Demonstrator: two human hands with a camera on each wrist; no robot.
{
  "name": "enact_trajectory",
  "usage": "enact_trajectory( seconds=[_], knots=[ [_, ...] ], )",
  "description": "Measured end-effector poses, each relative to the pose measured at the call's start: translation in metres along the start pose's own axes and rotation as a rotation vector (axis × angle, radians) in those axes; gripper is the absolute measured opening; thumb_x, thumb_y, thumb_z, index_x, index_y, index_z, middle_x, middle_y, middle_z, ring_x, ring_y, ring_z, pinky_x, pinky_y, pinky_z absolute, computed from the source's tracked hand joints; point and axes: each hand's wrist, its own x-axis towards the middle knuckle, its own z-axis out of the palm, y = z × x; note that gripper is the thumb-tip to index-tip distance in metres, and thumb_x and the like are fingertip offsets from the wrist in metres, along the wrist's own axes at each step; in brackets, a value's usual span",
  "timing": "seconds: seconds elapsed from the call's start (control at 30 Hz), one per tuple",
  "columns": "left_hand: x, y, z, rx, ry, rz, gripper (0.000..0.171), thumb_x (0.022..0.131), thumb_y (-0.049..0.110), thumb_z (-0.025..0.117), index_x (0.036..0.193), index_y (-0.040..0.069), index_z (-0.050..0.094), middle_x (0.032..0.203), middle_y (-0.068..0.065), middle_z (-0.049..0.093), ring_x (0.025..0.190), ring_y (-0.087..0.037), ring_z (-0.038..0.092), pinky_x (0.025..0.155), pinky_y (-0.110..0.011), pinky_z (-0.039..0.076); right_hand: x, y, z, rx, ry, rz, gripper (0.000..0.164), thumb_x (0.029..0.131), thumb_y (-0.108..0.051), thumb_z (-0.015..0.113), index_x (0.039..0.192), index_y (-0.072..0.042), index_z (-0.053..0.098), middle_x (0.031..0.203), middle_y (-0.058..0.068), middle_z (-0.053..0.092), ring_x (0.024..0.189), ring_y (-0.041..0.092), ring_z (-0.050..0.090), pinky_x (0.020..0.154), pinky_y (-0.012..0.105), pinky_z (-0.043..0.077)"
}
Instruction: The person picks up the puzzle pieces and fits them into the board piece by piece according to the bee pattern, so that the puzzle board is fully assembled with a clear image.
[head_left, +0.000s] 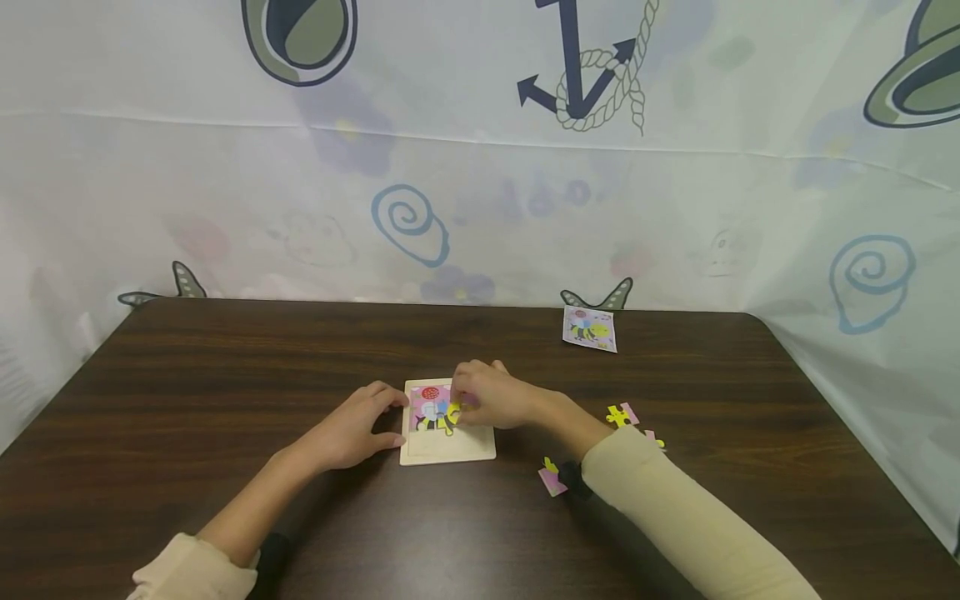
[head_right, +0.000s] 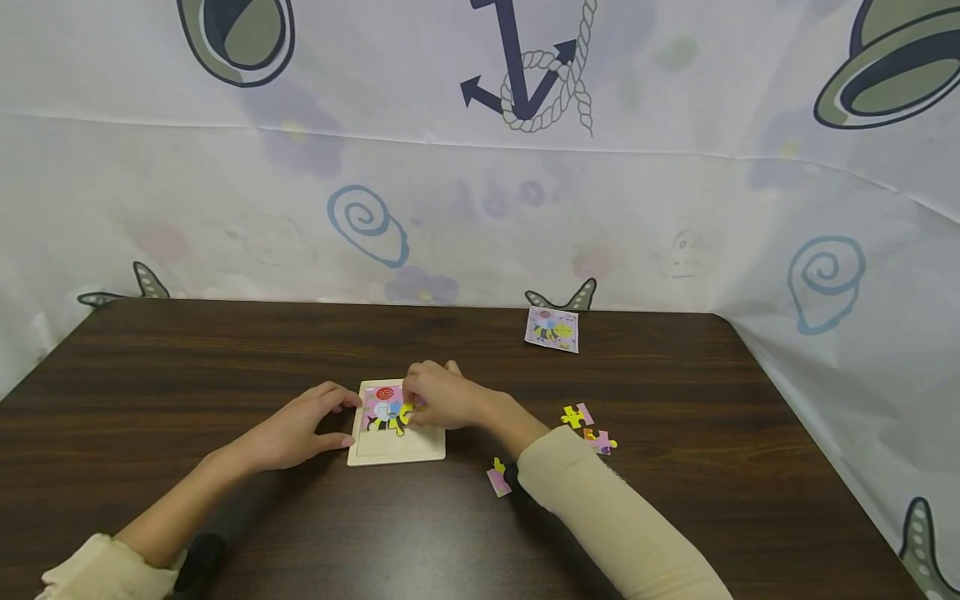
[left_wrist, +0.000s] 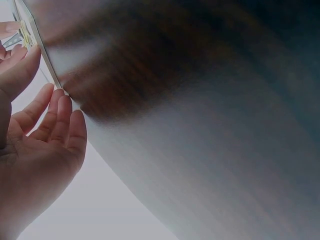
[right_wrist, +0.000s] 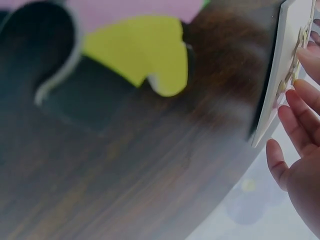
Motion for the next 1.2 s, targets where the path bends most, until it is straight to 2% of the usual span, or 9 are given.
enact_trajectory(
  seconds=[0.53, 0.97, 1.2],
  knots=[
    [0.0005, 0.0, -0.0003, 0.001, 0.002, 0.003, 0.041, 0.078, 0.012, 0.073, 0.112, -0.002, 0.055, 0.108, -0.011, 0.051, 0.1, -0.027, 0.049, 0.086, -0.043, 0.043, -0.0001, -0.0027, 0.0021, -0.016, -0.007, 0.029, 0.018, 0.082, -0.022, 0.069, 0.097, -0.012, 0.065, 0.106, 0.0, 0.054, 0.103, 0.017, 0.044, 0.077, 0.032, 0.029],
    [0.0004, -0.0008, -0.0002, -0.006, 0.002, 0.001, 0.042, 0.078, 0.013, 0.073, 0.113, -0.002, 0.055, 0.109, -0.011, 0.051, 0.101, -0.028, 0.049, 0.087, -0.043, 0.042, -0.0008, -0.0035, 0.0031, -0.026, 0.009, 0.022, 0.019, 0.082, -0.022, 0.069, 0.098, -0.012, 0.065, 0.105, 0.0, 0.053, 0.103, 0.017, 0.043, 0.077, 0.032, 0.029],
    [0.0007, -0.0008, 0.0002, -0.005, 0.005, 0.008, 0.042, 0.077, 0.013, 0.073, 0.112, -0.002, 0.055, 0.108, -0.011, 0.051, 0.1, -0.027, 0.049, 0.086, -0.043, 0.043, -0.0005, -0.0021, 0.0037, -0.012, 0.007, 0.03, 0.025, 0.081, -0.023, 0.07, 0.103, -0.013, 0.064, 0.102, -0.002, 0.054, 0.1, 0.015, 0.043, 0.077, 0.031, 0.029]
  ],
)
